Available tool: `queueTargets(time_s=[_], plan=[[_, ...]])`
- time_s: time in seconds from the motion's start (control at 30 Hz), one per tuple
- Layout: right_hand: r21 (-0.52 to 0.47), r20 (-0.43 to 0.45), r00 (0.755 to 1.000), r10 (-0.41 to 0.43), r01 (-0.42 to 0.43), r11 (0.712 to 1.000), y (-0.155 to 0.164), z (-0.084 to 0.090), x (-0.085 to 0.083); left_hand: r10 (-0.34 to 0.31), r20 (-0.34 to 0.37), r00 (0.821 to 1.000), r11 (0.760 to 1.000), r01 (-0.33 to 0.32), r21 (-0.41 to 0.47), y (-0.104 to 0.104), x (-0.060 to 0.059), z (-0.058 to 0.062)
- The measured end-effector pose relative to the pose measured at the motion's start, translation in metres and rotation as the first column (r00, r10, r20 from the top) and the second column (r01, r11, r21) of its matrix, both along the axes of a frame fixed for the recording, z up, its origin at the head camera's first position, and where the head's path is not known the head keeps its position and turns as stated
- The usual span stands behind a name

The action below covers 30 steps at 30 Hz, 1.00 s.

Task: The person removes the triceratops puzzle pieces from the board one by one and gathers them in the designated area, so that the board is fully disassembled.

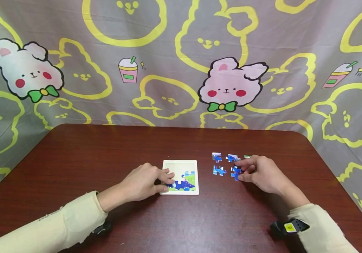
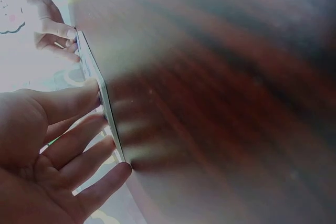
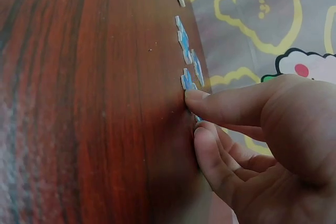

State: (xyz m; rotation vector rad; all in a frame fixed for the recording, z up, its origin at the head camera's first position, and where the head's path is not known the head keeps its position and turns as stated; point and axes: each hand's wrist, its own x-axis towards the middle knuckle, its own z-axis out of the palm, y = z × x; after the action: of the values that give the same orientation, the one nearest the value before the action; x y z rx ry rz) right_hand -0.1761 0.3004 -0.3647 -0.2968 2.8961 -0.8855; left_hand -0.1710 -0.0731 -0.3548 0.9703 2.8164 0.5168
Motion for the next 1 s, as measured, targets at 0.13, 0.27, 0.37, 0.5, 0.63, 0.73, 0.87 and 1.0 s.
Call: queueTargets(time_s=[0.13,0.27,0.37,0.5,0.63,0.73,0.87,1.0], plan=[[-0.005,-0.021,1.0,0.013,-0.013,1.0,-0.001,0.002,0.0,0.007,0.009,1.0,1.0,-0.007,-0.004,0.0,0.0,0.001],[-0.021,-0.041,0.999,-0.002,0.001,1.0,-0.007,0.009,-0.001,0.011,0.006,1.0,1.0,-0.011,-0.014,0.001,0.0,0.001],[-0.036,-0.049,0.999,-0.011,0.009,0.999,-0.014,0.014,-0.003,0.009,0.0,1.0,1.0,-0.009,-0.017,0.001,0.0,0.001],[-0.067,-0.041,0.999,-0.007,0.004,0.998,-0.027,0.019,-0.004,0.004,-0.009,1.0,1.0,-0.004,-0.017,0.001,0.001,0.002],[-0.114,-0.016,1.0,0.007,-0.009,0.993,-0.046,0.019,-0.006,-0.01,-0.03,0.999,1.0,0.01,-0.01,0.003,0.002,0.003],[-0.123,-0.017,0.999,0.04,-0.042,0.992,-0.064,0.017,-0.008,-0.025,-0.053,0.998,1.0,0.025,0.005,0.005,0.003,0.004],[-0.104,-0.03,0.995,0.09,-0.093,0.99,-0.091,0.014,-0.009,-0.037,-0.082,0.996,0.999,0.038,0.02,0.011,0.004,0.005],[-0.084,-0.028,0.987,0.155,-0.157,0.984,-0.113,0.009,-0.007,-0.055,-0.09,0.994,0.998,0.056,0.013,0.016,0.004,0.004]])
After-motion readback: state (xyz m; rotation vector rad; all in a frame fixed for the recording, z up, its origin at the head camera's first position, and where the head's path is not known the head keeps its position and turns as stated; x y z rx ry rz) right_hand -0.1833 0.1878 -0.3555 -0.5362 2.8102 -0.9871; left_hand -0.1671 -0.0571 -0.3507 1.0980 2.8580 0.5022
